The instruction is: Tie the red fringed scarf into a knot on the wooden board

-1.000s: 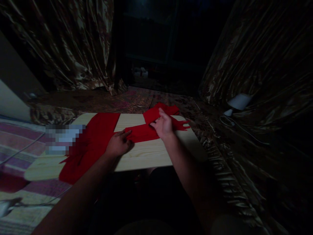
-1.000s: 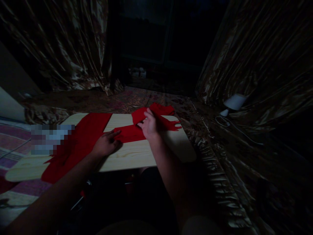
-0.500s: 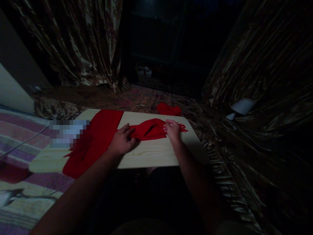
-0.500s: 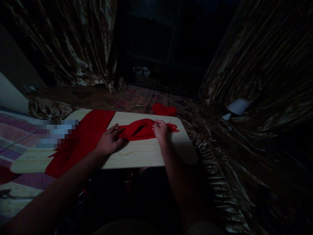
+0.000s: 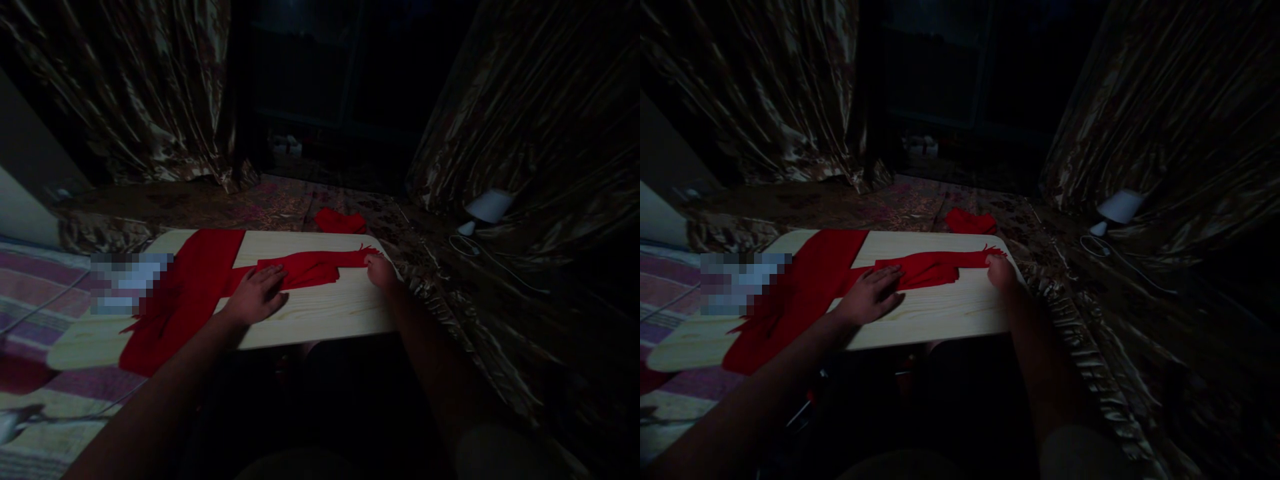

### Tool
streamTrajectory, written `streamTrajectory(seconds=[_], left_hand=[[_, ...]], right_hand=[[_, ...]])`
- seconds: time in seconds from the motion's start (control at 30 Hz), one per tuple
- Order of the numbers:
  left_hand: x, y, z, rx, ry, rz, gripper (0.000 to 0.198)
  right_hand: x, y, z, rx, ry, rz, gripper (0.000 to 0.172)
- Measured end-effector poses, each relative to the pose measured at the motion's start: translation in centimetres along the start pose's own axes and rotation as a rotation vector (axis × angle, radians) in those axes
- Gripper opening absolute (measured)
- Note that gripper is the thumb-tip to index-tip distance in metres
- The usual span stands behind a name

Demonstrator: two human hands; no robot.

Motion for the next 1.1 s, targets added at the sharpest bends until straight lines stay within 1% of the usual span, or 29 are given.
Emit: streamTrajectory(seconds=[0.07,0.13,0.2,0.27,0.3,0.37,0.43,0.5,0.57,0.63,0.73,0.87,0.97,1.1], left_hand=[[0.1,-0.2,0.1,-0.009,-0.006,-0.005,0.053],[0.4,-0.7,0.7,0.000,-0.046,0.006,0.046],[1.0,-1.6,1.7,0.044,-0.107,0.029,0.042],[2.1,-2.3,3.2,0.094,-0.140,0.038,0.044],[2.8,-2.5,4.0,0.107,-0.134,0.029,0.047],[4.1,-2.1,5.5,0.103,-0.121,0.022,0.058],[4.7,-0.9,6.6,0.072,-0.130,0.047,0.067],[4.5,0.7,7.2,0.023,-0.164,0.083,0.071],[4.1,2.1,7.3,-0.012,-0.189,0.127,0.069],[3.9,2.8,6.9,0.002,-0.189,0.177,0.067],[4.1,2.9,6.4,0.050,-0.179,0.219,0.065],[4.3,2.6,6.2,0.056,-0.181,0.185,0.064],[4.2,2.5,6.2,0.067,-0.190,0.168,0.062],[4.1,2.4,6.2,0.075,-0.189,0.176,0.060]], right_hand=[[0.7,-0.9,-0.3,0.035,0.002,0.001,0.027],[0.1,-1.8,-0.3,0.109,-0.037,0.032,0.024],[-1.4,-2.4,-0.2,0.180,-0.118,0.099,0.022],[-3.4,-2.5,0.2,0.197,-0.196,0.165,0.020],[-4.4,-2.3,0.4,0.180,-0.225,0.186,0.021],[-6.3,-1.6,1.0,0.117,-0.266,0.194,0.023],[-7.7,-0.8,1.4,0.044,-0.288,0.171,0.026],[-8.5,-0.2,1.7,-0.012,-0.276,0.139,0.026],[-8.8,0.3,1.9,-0.052,-0.248,0.104,0.027],[-8.9,0.7,1.9,-0.079,-0.226,0.058,0.027],[-9.2,0.8,1.9,-0.096,-0.208,-0.023,0.027],[-9.8,0.7,1.8,-0.112,-0.215,-0.112,0.027],[-10.1,0.6,1.8,-0.108,-0.225,-0.130,0.027],[-9.9,0.7,1.9,-0.124,-0.187,-0.149,0.026]])
Point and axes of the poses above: each hand's wrist, its own z-axis towards the middle knuckle, its own y-axis out of the palm, x = y × z, the point moved 8 cm from there along z, towards the middle knuckle, and after that the axes turned 6 degrees about -y, right-handed, at the moved point
